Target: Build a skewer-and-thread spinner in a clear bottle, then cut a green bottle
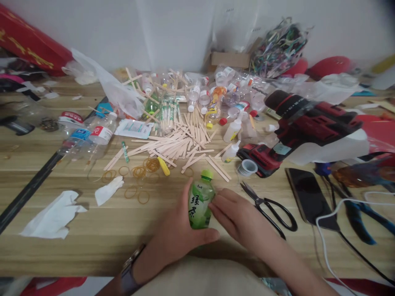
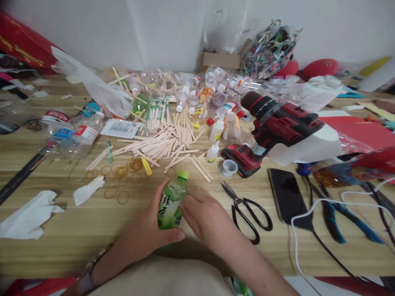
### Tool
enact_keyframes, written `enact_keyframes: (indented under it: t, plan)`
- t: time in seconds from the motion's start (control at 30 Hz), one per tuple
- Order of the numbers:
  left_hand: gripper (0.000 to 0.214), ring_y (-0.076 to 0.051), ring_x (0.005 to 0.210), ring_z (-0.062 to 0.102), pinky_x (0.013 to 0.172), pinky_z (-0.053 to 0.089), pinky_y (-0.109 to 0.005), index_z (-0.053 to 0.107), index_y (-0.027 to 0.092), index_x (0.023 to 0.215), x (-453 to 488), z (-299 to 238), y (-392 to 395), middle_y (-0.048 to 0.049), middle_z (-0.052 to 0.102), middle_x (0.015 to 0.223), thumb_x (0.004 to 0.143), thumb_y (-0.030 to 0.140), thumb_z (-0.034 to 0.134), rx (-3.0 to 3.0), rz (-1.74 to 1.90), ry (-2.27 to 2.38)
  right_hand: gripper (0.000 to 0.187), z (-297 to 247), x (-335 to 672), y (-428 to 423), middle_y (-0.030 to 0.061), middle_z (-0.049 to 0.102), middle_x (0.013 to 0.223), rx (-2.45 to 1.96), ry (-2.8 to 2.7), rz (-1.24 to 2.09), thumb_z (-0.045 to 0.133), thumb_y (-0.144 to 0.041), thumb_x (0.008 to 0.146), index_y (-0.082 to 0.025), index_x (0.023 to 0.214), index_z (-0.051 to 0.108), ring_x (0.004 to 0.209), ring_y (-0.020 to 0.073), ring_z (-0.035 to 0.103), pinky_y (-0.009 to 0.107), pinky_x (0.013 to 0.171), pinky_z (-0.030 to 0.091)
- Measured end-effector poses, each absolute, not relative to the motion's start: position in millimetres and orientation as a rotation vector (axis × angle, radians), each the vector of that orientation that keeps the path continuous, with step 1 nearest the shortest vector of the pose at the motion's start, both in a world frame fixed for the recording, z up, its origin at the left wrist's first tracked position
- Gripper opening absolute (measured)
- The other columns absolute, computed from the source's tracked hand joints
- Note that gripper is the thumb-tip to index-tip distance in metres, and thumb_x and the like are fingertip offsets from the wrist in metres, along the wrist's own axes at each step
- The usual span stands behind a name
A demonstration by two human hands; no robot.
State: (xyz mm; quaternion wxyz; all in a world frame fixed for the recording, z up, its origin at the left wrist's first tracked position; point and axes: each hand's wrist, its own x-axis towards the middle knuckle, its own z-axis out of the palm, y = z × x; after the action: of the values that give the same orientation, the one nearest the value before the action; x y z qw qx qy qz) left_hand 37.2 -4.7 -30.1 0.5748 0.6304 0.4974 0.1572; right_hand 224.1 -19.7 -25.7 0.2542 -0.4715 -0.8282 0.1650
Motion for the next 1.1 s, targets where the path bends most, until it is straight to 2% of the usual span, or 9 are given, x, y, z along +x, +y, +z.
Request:
enact_keyframes:
  t: [0.07,0.17,0.27,0.4,0.5,0.57,0.73,0.9,1.1]
  plan:
    - [0.122,-0.038,0.123,0.053,0.101,0.042,-0.051,0.011,0.019,0.156,37.9,-30.6,-2.1,-0.0195,0.053,0.141,0.061,0.047,0.083,1.489,0.348,1.218,0.031,-30.2,217.8,-22.4,0.0027,0.054,0.067,-1.229,-2.261,0.308,0.041,-0.012,0.097,-0.022,0.068,0.046,0.063,0.0175,0.05,0.027,0.055,0.039]
    - [0.112,-0.037,0.112,0.059,0.093,0.046,-0.049,0.02,0.02,0.154,39.5,-30.8,-0.4,-0.0175,0.06,0.13,0.063,0.041,0.083,1.516,0.342,1.279,0.032,-33.4,213.4,-25.5,0.0013,0.051,0.064,-1.166,-2.215,0.256,0.041,-0.011,0.096,-0.023,0.066,0.043,0.059,0.0163,0.046,0.027,0.052,0.035]
    - [0.099,-0.03,0.098,0.063,0.085,0.048,-0.042,0.026,0.025,0.151,36.5,-33.2,1.6,-0.0109,0.066,0.118,0.067,0.032,0.079,1.437,0.381,1.175,0.031,-34.0,218.0,-26.1,-0.0018,0.047,0.062,-1.157,-2.032,0.493,0.046,-0.013,0.093,-0.023,0.064,0.041,0.055,0.0138,0.043,0.026,0.05,0.031]
    - [0.086,-0.022,0.088,0.062,0.076,0.048,-0.032,0.047,0.021,0.135,29.1,-41.4,5.0,-0.0082,0.067,0.107,0.059,0.036,0.085,1.1,0.502,0.799,0.032,-42.6,226.4,-22.0,-0.0036,0.046,0.058,-1.165,-1.287,1.057,0.055,-0.031,0.092,-0.022,0.063,0.046,0.052,0.0123,0.04,0.024,0.049,0.032]
    - [0.082,-0.017,0.07,0.061,0.06,0.046,-0.026,0.05,0.018,0.128,29.4,-46.7,3.5,-0.0077,0.069,0.091,0.057,0.041,0.085,0.811,0.494,0.593,0.037,-48.4,225.9,-16.8,-0.0028,0.049,0.061,-1.113,-1.011,1.139,0.061,-0.046,0.088,-0.021,0.063,0.049,0.054,0.0128,0.042,0.024,0.049,0.035]
    - [0.077,-0.015,0.065,0.059,0.055,0.044,-0.023,0.05,0.018,0.127,32.4,-48.7,0.9,-0.0066,0.068,0.089,0.06,0.037,0.083,0.71,0.492,0.586,0.037,-46.7,222.3,-14.4,-0.0002,0.056,0.069,-1.082,-0.915,1.168,0.068,-0.046,0.082,-0.021,0.062,0.051,0.059,0.0131,0.046,0.023,0.051,0.038]
    - [0.056,-0.018,0.084,0.059,0.072,0.047,-0.027,0.057,0.019,0.122,40.1,-47.2,-1.5,-0.0055,0.066,0.103,0.069,0.029,0.073,0.824,0.594,0.812,0.038,-33.3,207.3,-16.7,0.0013,0.065,0.074,-0.986,-0.634,1.321,0.079,-0.045,0.074,-0.019,0.061,0.055,0.059,0.0111,0.049,0.02,0.052,0.041]
    - [0.072,-0.023,0.106,0.058,0.09,0.043,-0.031,0.044,0.025,0.141,40.5,-38.2,0.1,-0.0043,0.067,0.112,0.076,0.034,0.074,1.015,0.619,1.025,0.042,-28.0,199.0,-16.5,-0.0063,0.05,0.055,-0.949,-0.45,1.413,0.083,-0.041,0.071,-0.019,0.061,0.049,0.05,0.0065,0.038,0.014,0.047,0.038]
    - [0.057,-0.017,0.075,0.063,0.067,0.047,-0.027,0.054,0.018,0.128,36.9,-36.8,-3.8,-0.0073,0.069,0.103,0.078,0.042,0.068,0.703,0.597,0.827,0.055,-24.4,214.6,-1.0,-0.0125,0.028,0.049,-0.857,-0.142,1.698,0.092,-0.026,0.053,-0.02,0.058,0.038,0.044,0.0039,0.025,0.012,0.04,0.036]
